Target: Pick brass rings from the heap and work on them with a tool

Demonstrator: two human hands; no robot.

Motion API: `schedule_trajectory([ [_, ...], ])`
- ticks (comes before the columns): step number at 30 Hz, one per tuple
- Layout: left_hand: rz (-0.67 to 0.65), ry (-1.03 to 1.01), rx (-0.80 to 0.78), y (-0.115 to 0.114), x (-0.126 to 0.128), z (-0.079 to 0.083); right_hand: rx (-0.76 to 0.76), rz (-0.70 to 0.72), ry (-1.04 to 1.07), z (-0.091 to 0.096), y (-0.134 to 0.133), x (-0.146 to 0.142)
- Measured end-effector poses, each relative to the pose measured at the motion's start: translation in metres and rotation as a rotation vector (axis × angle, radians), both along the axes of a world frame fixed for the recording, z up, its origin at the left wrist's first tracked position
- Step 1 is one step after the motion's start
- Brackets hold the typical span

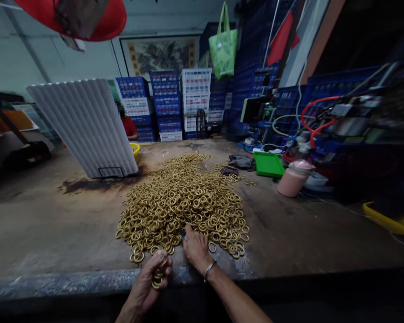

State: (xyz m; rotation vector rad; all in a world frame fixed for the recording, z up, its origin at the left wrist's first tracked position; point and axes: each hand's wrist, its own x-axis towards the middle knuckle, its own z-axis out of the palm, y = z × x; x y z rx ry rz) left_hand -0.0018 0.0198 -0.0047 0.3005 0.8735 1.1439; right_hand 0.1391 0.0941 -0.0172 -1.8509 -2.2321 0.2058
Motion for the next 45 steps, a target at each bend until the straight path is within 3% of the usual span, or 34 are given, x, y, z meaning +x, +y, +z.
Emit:
schedule_trajectory([
  [6, -0.016, -0.094, -0.031, 0.003, -0.002, -0.006, 0.011, -0.012, 0.01, -0.001, -0.002, 0.0],
  [16, -0.02, -0.086, -0.013, 0.002, 0.0, -0.001, -0.065, -0.031, -0.013, 0.005, 0.001, 0.002],
  [26, -0.052, 0.105, 0.034, 0.002, 0.007, 0.004, -0.024, 0.077, 0.069, 0.001, -0.003, 0.016],
  [30, -0.047, 0.216, 0.065, 0.002, 0.011, 0.002, -0.022, 0.069, 0.286, 0.0, -0.002, 0.022],
  [34, 0.004, 0.484, 0.196, 0.005, 0.014, 0.002, -0.153, 0.096, 0.706, 0.011, -0.004, 0.023],
  [38, 0.0, 0.697, 0.323, 0.01, 0.016, 0.009, -0.434, 0.101, 1.029, 0.024, -0.013, 0.023],
  [45, -0.066, 0.66, 0.381, 0.018, 0.018, 0.018, -0.821, 0.15, 1.335, 0.036, -0.024, 0.022],
])
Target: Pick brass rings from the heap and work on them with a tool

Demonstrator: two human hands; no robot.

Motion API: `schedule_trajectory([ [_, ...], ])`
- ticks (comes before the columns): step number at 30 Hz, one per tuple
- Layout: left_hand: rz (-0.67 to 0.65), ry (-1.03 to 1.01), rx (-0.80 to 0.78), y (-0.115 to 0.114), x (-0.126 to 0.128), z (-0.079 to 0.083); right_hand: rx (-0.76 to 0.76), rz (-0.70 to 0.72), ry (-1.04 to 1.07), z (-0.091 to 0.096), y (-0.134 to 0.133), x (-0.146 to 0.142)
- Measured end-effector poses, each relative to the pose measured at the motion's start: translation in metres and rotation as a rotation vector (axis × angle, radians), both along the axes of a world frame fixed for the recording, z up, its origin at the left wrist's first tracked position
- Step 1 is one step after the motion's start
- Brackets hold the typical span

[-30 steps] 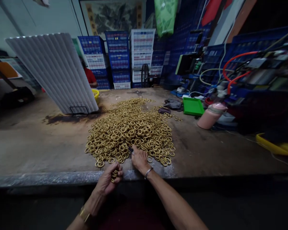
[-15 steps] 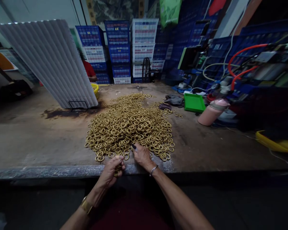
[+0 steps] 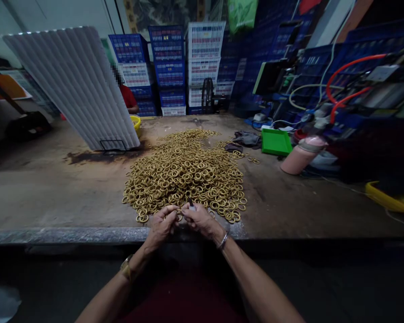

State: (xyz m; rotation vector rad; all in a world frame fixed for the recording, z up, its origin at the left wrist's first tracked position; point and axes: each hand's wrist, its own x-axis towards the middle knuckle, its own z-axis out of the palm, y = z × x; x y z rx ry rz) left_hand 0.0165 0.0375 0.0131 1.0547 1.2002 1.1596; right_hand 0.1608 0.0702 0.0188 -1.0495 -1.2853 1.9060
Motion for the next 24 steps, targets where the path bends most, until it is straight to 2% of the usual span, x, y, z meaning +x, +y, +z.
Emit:
schedule_trajectory([
  [5, 0.022, 0.054, 0.009, -0.003, 0.0, -0.002, -0.06, 0.018, 0.075, -0.003, -0.001, -0.001],
  [9, 0.062, 0.153, 0.145, -0.005, 0.001, -0.002, 0.071, -0.063, -0.082, -0.01, 0.001, -0.006],
  [12, 0.065, 0.2, 0.176, -0.005, 0.002, -0.001, 0.181, -0.116, -0.212, -0.013, 0.001, -0.01],
  [15, 0.049, 0.161, 0.092, -0.005, 0.001, 0.001, 0.191, -0.148, -0.229, -0.011, 0.002, -0.013],
  [19, -0.018, -0.007, -0.083, -0.006, -0.001, 0.003, 0.121, -0.145, -0.187, -0.006, 0.002, -0.014],
  [24, -0.054, -0.225, -0.174, -0.007, -0.003, -0.001, 0.062, -0.137, -0.145, -0.002, 0.001, -0.014],
])
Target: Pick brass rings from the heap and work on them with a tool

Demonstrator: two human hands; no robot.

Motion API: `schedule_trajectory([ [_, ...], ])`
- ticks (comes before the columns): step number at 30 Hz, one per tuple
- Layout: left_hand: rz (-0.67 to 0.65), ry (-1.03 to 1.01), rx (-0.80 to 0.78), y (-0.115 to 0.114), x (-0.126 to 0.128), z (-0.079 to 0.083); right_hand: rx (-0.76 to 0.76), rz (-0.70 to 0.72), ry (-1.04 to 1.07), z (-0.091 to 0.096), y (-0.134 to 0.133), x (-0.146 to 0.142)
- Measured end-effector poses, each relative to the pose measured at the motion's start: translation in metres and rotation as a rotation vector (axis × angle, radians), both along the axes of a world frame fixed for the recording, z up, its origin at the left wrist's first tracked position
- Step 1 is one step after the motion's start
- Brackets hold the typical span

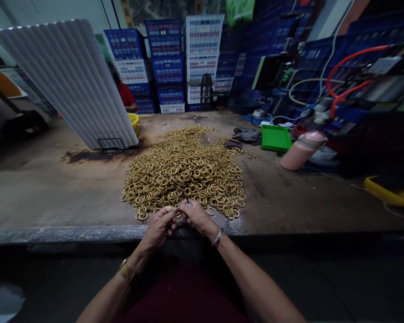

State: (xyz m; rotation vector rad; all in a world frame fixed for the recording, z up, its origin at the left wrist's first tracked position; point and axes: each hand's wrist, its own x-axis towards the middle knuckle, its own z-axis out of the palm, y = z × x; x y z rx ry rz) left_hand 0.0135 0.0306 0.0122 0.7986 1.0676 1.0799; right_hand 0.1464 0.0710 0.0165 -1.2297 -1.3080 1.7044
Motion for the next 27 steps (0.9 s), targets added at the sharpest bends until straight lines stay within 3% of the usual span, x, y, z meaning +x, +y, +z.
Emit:
schedule_trajectory([
  [8, -0.022, -0.063, -0.016, -0.001, -0.002, -0.005, -0.022, -0.015, 0.024, 0.001, -0.001, -0.001],
  [16, -0.028, -0.118, 0.009, -0.004, -0.003, -0.003, -0.101, 0.069, 0.091, 0.0, -0.003, -0.002],
  [27, -0.07, 0.031, -0.04, -0.002, -0.012, -0.006, 0.207, -0.047, -0.211, -0.004, 0.002, -0.009],
])
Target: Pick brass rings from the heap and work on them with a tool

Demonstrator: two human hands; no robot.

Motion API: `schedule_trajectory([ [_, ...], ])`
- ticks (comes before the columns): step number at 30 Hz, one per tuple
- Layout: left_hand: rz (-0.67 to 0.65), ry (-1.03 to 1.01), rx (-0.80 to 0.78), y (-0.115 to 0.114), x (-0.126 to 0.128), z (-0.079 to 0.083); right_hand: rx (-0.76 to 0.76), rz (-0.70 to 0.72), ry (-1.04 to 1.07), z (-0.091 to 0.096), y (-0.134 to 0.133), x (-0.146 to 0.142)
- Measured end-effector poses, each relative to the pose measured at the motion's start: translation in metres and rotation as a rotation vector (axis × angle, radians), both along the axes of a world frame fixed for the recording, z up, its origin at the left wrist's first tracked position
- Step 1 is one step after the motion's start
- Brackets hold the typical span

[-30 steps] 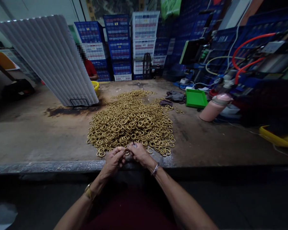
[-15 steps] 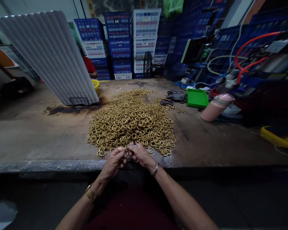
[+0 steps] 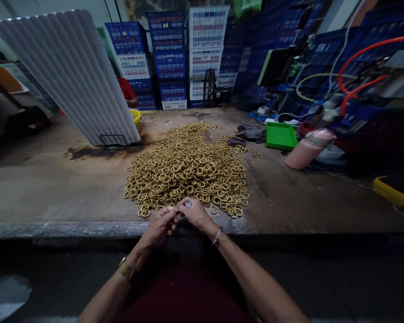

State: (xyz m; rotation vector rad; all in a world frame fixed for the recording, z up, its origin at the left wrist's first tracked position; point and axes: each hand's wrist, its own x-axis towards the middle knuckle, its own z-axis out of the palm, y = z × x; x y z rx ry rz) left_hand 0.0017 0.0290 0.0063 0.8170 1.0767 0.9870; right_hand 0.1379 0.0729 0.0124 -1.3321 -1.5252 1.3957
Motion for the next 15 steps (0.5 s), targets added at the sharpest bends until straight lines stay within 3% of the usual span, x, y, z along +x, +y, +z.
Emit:
schedule_trajectory([
  [10, 0.001, -0.048, 0.022, -0.004, 0.0041, 0.0035, -0.009, 0.015, 0.021, -0.0055, 0.0004, 0.0032],
  [12, 0.029, -0.038, 0.029, -0.0033, 0.0046, 0.0048, 0.088, -0.006, -0.062, -0.0071, -0.0005, 0.0038],
  [15, 0.066, -0.002, 0.058, -0.0021, 0.0046, 0.0045, 0.296, 0.085, -0.232, -0.0085, -0.0052, 0.0047],
])
